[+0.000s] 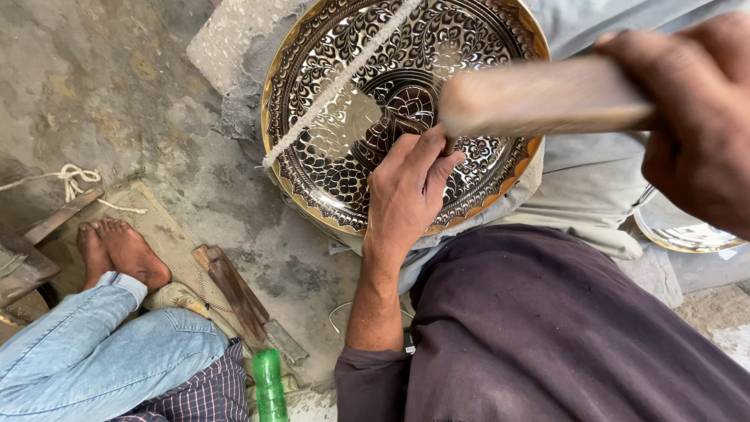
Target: The person sits on the floor of a workshop and hand-engraves an ornate pattern into a large round brass tray. They hold a small chisel against the tray surface with one hand and strike it with a wooden mallet held in the other hand, repositioning the chisel repeatedly to work the decorative design across the tray.
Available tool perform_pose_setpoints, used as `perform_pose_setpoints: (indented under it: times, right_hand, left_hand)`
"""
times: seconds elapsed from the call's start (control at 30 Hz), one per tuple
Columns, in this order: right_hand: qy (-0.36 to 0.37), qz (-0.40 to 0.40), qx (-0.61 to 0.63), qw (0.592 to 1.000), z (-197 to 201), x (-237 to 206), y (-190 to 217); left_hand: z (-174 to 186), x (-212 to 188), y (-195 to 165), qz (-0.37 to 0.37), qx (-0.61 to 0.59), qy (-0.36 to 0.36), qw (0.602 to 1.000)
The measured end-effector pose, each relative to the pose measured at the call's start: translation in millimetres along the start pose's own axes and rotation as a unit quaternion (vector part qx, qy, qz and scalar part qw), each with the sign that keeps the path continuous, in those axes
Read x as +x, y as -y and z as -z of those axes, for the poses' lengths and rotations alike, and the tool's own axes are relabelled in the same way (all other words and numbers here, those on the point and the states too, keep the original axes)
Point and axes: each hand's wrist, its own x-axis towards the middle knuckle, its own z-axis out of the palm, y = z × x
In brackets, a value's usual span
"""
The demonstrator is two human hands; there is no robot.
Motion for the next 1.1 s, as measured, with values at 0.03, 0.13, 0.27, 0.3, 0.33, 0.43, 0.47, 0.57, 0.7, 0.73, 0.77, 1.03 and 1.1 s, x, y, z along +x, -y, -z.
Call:
perform_pose_setpoints:
  times: [0.03, 0.13, 0.27, 0.3, 0.33, 0.43, 0.47, 0.57, 0.7, 0.73, 0.77, 1.03, 1.1]
  right_hand:
    - [0.001, -0.041, 0.088, 0.995, -2, -1, -1]
    - [0.004, -0.013, 0.044, 0.999, -3, -7, -6]
    - [0.008, 0.002, -0.032, 0.999, -3, -11, -6]
    - [0.008, 0.001, -0.035, 0.999, -3, -11, -5]
    - [0.007, 0.006, -0.038, 0.999, -3, -10, -6]
    - [0.04, 0.036, -0.13, 0.99, -3, -3, -5]
    - [0.036, 0.044, -0.125, 0.991, -2, 0, -5]
    - [-0.003, 0.037, 0.002, 0.999, 1, 5, -3]
    - [0.02, -0.028, 0.074, 0.997, 7, 4, 6]
    - [0.075, -0.002, -0.067, 0.995, 10, 4, 6]
    - [0.088, 0.012, -0.102, 0.991, 11, 5, 6]
    - [0.022, 0.07, -0.063, 0.995, 21, 14, 8]
    - [0.01, 0.098, -0.067, 0.993, 21, 17, 10]
  left_hand:
    - [0, 0, 0, 0.0, -0.001, 0.0, 1.0]
    - [0, 0, 1, -0.003, 0.0, -0.002, 1.0]
    - [-1, -2, 3, 0.0, 0.013, 0.009, 1.0]
    - [-1, -2, 4, 0.001, 0.015, 0.012, 1.0]
    - [-2, -2, 4, 0.0, 0.013, 0.009, 1.0]
    - [-3, -2, 6, -0.001, 0.001, 0.007, 1.0]
    - [-3, -2, 6, -0.002, -0.007, 0.008, 1.0]
    - [-3, -2, 6, -0.001, -0.003, -0.002, 1.0]
    - [-7, -5, 0, 0.007, -0.008, -0.047, 0.999]
    - [-9, -6, -2, 0.018, -0.018, -0.067, 0.997]
    - [-12, -7, -4, 0.028, -0.028, -0.086, 0.995]
    - [-23, -23, -8, 0.086, -0.106, -0.208, 0.969]
    - [-26, -22, -4, 0.078, -0.023, -0.188, 0.979]
